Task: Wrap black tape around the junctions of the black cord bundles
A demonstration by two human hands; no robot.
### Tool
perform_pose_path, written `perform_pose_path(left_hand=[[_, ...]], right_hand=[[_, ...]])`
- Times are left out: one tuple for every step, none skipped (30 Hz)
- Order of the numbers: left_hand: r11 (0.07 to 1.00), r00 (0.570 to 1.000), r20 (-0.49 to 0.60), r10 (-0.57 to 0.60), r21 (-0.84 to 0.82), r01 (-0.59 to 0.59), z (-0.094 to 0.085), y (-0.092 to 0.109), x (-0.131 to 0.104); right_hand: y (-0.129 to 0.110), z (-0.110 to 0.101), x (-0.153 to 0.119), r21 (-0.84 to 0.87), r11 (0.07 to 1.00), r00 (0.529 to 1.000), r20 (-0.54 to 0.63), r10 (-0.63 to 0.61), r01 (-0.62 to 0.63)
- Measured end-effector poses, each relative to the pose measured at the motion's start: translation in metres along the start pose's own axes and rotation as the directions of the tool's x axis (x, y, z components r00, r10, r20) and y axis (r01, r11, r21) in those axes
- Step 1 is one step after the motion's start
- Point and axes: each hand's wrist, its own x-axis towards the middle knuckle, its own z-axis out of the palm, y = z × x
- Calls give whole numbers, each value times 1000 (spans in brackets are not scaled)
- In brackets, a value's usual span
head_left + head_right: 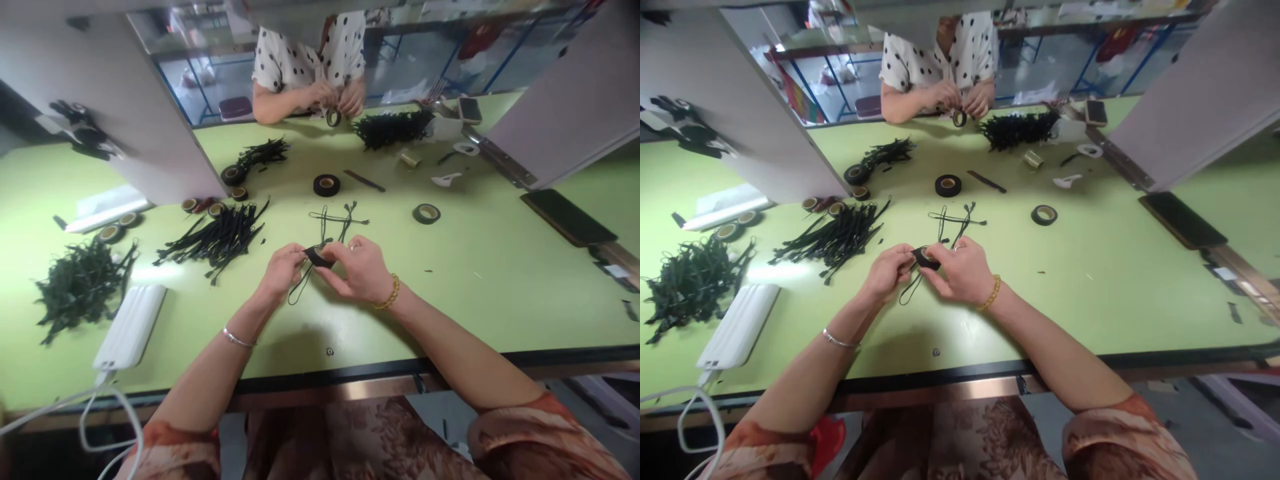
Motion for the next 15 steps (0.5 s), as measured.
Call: perform_pose_path(left_hand=[[996, 1000, 20, -20, -88, 21, 0, 1, 0], [991, 999, 34, -16, -135, 21, 0, 2, 0], [989, 999, 38, 4, -146, 2, -1, 2, 0], [991, 999, 34, 29, -130, -24, -1, 2, -1], [994, 998, 30, 58, -92, -55, -1, 2, -1], [995, 995, 27, 95, -33, -94, -2, 1, -1], [988, 989, 23, 146, 45, -147, -3, 1, -2], [967, 977, 22, 214, 139, -215, -4, 0, -2], [924, 955, 27, 296, 244, -294, -5, 0, -3], [858, 922, 42, 384, 352, -373, -6, -1, -4], [772, 880, 67, 469, 453, -446, -6, -1, -5], [673, 834, 105, 542, 539, -506, -7, -1, -5], [569, 788, 154, 596, 611, -550, -8, -2, -6], [462, 747, 209, 631, 672, -579, -8, -2, -6], [355, 711, 265, 651, 722, -593, -9, -3, -7]], right_hand=[[1, 2, -1, -38, 999, 1000, -8, -15, 15], [1, 3, -1, -61, 998, 999, -16, -31, 30], [2, 4, -2, -72, 996, 999, -25, -44, 42], [2, 5, -2, -76, 996, 998, -34, -53, 51], [2, 6, -2, -72, 996, 997, -42, -62, 58], [2, 6, -2, -63, 996, 996, -57, -70, 66], [3, 6, -2, -50, 996, 993, -82, -80, 76], [3, 6, -1, -39, 996, 989, -117, -87, 83], [4, 5, 0, -31, 996, 983, -162, -86, 82], [4, 4, 1, -27, 997, 975, -212, -71, 67], [5, 2, 2, -25, 999, 965, -260, -42, 36], [6, 0, 3, -26, 1000, 955, -297, 2, -10], [8, -4, 5, -27, 997, 948, -313, 54, -66], [10, -8, 6, -27, 992, 945, -309, 109, -123], [12, -12, 8, -19, 985, 947, -280, 160, -172]])
